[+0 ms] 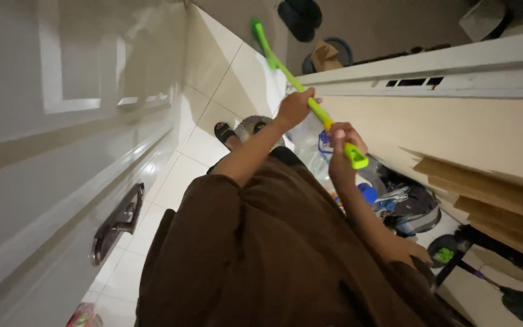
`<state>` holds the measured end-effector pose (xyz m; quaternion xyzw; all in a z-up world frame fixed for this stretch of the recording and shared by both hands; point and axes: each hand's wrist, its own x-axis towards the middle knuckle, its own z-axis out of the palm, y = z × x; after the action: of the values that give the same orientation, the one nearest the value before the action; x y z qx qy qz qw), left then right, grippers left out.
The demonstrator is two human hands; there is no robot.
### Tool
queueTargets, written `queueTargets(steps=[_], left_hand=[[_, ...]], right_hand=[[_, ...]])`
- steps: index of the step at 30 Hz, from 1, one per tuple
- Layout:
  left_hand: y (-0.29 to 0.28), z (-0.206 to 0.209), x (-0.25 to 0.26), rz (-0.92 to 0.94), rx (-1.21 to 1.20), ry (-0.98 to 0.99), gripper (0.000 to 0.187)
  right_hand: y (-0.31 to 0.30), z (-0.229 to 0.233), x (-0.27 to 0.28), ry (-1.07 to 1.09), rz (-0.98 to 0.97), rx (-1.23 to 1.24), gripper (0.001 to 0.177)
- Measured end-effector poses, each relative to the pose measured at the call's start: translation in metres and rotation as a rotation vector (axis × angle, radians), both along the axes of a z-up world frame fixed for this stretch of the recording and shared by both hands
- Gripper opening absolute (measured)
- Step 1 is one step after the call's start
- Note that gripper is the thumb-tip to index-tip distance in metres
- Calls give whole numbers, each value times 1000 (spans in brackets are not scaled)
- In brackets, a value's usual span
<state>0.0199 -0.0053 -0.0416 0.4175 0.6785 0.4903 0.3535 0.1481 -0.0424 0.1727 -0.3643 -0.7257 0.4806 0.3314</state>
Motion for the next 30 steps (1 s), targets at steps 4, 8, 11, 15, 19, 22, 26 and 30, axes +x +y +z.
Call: queueTargets(steps=[4,8,11,15,19,22,26,30], left_hand=[[15,-42,-52,-70,-25,281,19],[38,-74,-97,-11,-64,457,12],[33,-33,-110,32,-1,504,13],[25,45,-101,4,94,445,13],[27,53,-75,-1,205,267,9],[28,36,-62,-73,177,324,10],[32,-17,-63,-296,63,371,9],[47,-90,-99,-328,-62,510,10]], right_hand=[[-2,-15,-33,113,-102,-48,24],[14,-31,-51,251,16,57,23],[20,-3,-44,225,59,112,23],[27,34,-28,306,162,168,25],[23,57,-25,302,212,176,27],[12,71,-36,188,203,167,27],[11,36,-42,54,293,103,24],[18,10,-73,-16,245,122,19]])
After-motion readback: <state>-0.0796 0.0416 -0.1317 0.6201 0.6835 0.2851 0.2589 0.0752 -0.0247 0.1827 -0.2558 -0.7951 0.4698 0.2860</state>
